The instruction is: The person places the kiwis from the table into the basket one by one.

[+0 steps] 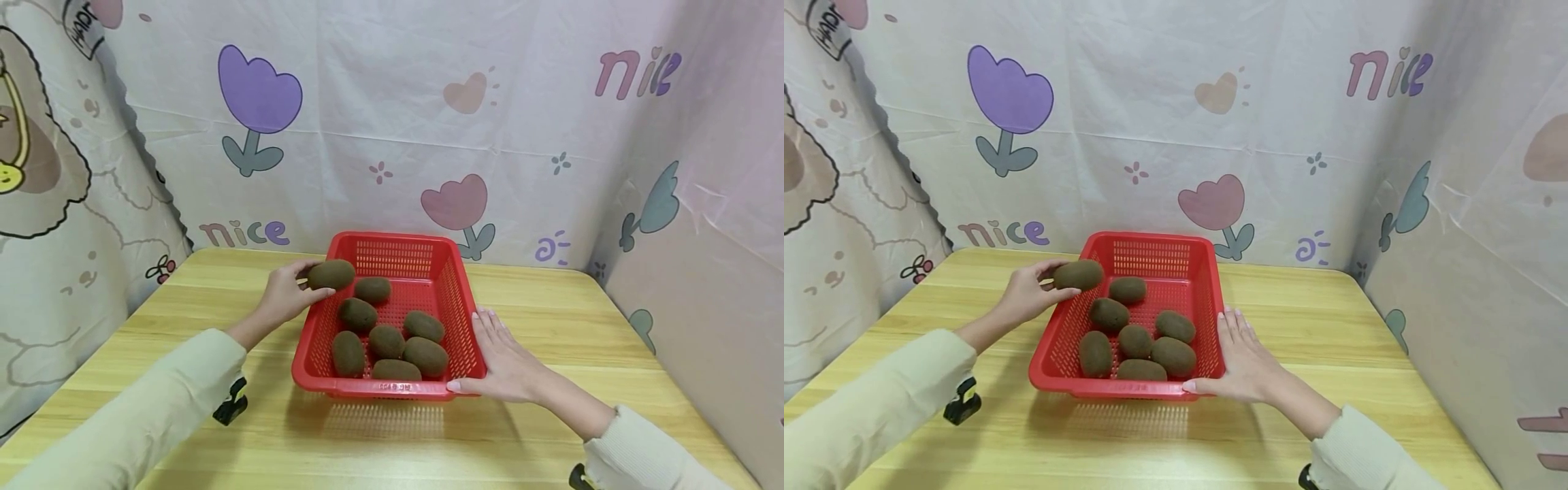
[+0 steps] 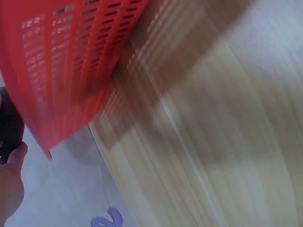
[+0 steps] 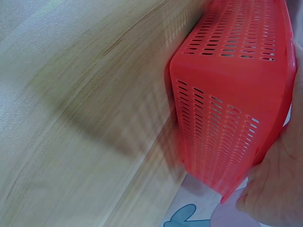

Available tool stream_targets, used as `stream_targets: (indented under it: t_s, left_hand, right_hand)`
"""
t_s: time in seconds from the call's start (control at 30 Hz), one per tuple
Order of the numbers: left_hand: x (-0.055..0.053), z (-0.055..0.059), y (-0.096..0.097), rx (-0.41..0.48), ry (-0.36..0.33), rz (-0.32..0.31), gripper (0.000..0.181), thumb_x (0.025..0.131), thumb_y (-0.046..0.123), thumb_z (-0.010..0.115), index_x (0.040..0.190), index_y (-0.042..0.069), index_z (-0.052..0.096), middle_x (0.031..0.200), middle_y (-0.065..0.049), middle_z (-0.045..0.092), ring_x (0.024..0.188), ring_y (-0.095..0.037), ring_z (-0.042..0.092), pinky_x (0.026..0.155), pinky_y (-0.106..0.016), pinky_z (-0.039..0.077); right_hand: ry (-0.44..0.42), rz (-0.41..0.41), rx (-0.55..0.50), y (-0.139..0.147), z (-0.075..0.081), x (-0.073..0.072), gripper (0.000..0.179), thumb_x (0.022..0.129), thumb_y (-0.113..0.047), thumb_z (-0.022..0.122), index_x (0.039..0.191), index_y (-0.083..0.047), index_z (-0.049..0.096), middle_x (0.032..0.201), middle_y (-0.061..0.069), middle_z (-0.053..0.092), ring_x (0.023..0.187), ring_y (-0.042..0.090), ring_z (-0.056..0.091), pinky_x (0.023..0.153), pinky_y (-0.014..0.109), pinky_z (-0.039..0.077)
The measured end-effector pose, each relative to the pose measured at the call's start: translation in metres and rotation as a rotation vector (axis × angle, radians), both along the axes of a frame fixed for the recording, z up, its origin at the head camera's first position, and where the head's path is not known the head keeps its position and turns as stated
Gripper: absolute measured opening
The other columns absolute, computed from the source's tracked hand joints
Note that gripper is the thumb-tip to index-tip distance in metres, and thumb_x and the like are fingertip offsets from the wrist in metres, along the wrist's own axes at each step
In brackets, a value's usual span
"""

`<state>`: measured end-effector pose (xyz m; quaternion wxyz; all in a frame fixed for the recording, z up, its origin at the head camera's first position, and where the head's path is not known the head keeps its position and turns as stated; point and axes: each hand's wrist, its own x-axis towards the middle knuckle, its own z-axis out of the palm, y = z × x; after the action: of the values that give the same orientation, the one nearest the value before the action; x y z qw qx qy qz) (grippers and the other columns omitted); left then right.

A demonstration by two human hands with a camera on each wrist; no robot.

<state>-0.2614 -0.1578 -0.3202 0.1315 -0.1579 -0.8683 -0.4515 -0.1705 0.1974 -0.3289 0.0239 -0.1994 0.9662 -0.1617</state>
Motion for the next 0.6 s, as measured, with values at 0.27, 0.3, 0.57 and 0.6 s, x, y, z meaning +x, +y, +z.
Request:
stream_targets:
  t_s: [0.27,0.3,0.57,0.6]
  left_hand:
    - [-0.003,-0.005,0.044,-0.112,0.052,-0.088,0.048,0.075,0.009,0.076,0.116,-0.006,0.058,0.112,-0.022,0.063,0.100,-0.033,0.062,0.088,-0.045,0.052]
    - [-0.003,-0.005,0.049,-0.128,0.041,-0.098,0.048,0.075,0.010,0.076,0.116,-0.006,0.058,0.112,-0.022,0.063,0.100,-0.032,0.062,0.088,-0.045,0.052]
    - [-0.002,-0.009,0.067,-0.247,-0.070,-0.143,0.048,0.077,0.014,0.075,0.117,-0.004,0.058,0.114,-0.019,0.063,0.100,-0.029,0.061,0.090,-0.044,0.051]
    - [-0.002,-0.010,0.068,-0.258,-0.073,-0.145,0.048,0.077,0.014,0.075,0.117,-0.005,0.058,0.114,-0.019,0.063,0.100,-0.029,0.061,0.091,-0.044,0.051]
  right_hand:
    - [0.003,-0.003,0.009,0.005,0.001,-0.001,0.115,0.072,-0.066,0.061,0.146,0.006,0.011,0.154,0.024,0.008,0.142,0.043,0.006,0.112,0.059,0.020]
    - [0.002,-0.004,0.010,0.005,0.001,-0.001,0.115,0.072,-0.066,0.061,0.146,0.006,0.011,0.154,0.024,0.007,0.142,0.043,0.006,0.112,0.059,0.020]
    - [-0.006,-0.008,0.006,0.004,-0.001,-0.001,0.115,0.072,-0.067,0.060,0.146,0.006,0.011,0.154,0.024,0.007,0.142,0.043,0.006,0.112,0.058,0.020]
    - [-0.005,-0.008,0.006,0.003,-0.001,-0.001,0.115,0.072,-0.067,0.061,0.146,0.006,0.011,0.154,0.024,0.007,0.142,0.043,0.006,0.112,0.058,0.020]
